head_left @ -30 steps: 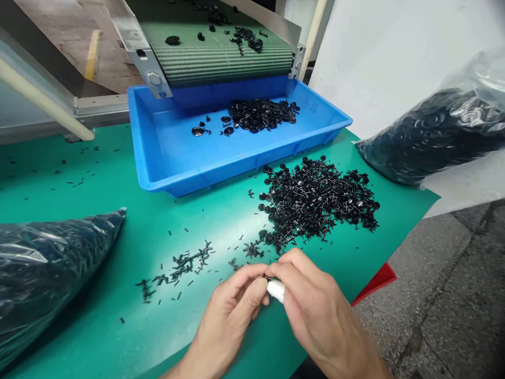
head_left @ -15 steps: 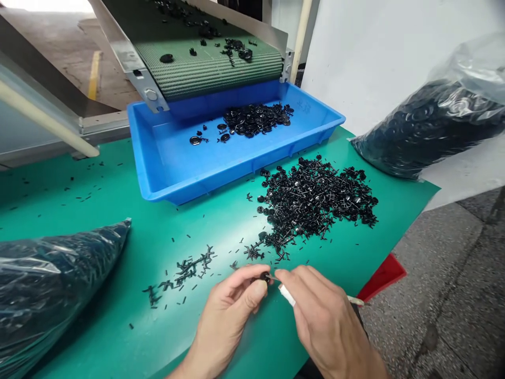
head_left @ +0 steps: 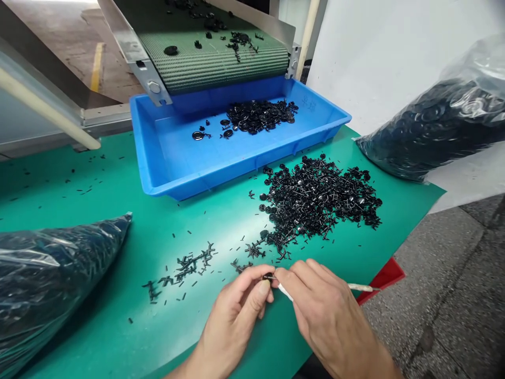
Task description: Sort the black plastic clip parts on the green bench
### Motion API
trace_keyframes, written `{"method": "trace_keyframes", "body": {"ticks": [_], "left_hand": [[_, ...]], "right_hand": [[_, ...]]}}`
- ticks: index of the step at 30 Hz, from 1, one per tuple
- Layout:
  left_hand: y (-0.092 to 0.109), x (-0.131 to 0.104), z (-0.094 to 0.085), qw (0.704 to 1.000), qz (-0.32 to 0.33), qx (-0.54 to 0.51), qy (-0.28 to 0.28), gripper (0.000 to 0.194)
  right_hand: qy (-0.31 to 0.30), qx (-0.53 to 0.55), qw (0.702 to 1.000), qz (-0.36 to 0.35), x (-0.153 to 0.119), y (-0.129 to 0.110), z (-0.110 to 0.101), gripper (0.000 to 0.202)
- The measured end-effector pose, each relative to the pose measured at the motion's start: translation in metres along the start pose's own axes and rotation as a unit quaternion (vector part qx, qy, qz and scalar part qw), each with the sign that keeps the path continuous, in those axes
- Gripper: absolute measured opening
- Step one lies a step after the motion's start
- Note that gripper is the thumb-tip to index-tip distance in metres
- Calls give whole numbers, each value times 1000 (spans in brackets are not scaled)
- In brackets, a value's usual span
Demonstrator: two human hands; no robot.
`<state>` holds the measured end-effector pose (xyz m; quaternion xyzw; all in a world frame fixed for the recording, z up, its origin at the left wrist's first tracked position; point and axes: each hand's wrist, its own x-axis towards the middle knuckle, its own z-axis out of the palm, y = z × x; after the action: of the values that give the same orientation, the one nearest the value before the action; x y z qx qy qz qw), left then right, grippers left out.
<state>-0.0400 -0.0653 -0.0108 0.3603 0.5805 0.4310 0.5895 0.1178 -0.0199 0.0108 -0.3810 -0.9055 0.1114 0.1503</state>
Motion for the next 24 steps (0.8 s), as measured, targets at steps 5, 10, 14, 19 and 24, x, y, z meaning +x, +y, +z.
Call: {"method": "trace_keyframes", "body": {"ticks": [5, 10, 14, 19, 24], "left_hand": [[-3, 1, -1, 999, 10, 5, 31, 25], [-6, 2, -4, 999, 26, 8, 20, 23], [-4, 4, -5, 999, 40, 19, 1, 21], [-1, 3, -2, 999, 18, 29, 4, 26], [-1, -1, 1, 997, -24, -41, 59, 28]], "right_hand": [[62, -20, 998, 23, -3, -9, 10, 29], [76, 1, 996, 41, -5, -12, 10, 30], [-45, 121, 989, 79, -2, -1, 0, 28], [-99, 191, 966, 140, 4, 14, -2, 24], [-9, 126, 978, 163, 13, 25, 5, 31]]}}
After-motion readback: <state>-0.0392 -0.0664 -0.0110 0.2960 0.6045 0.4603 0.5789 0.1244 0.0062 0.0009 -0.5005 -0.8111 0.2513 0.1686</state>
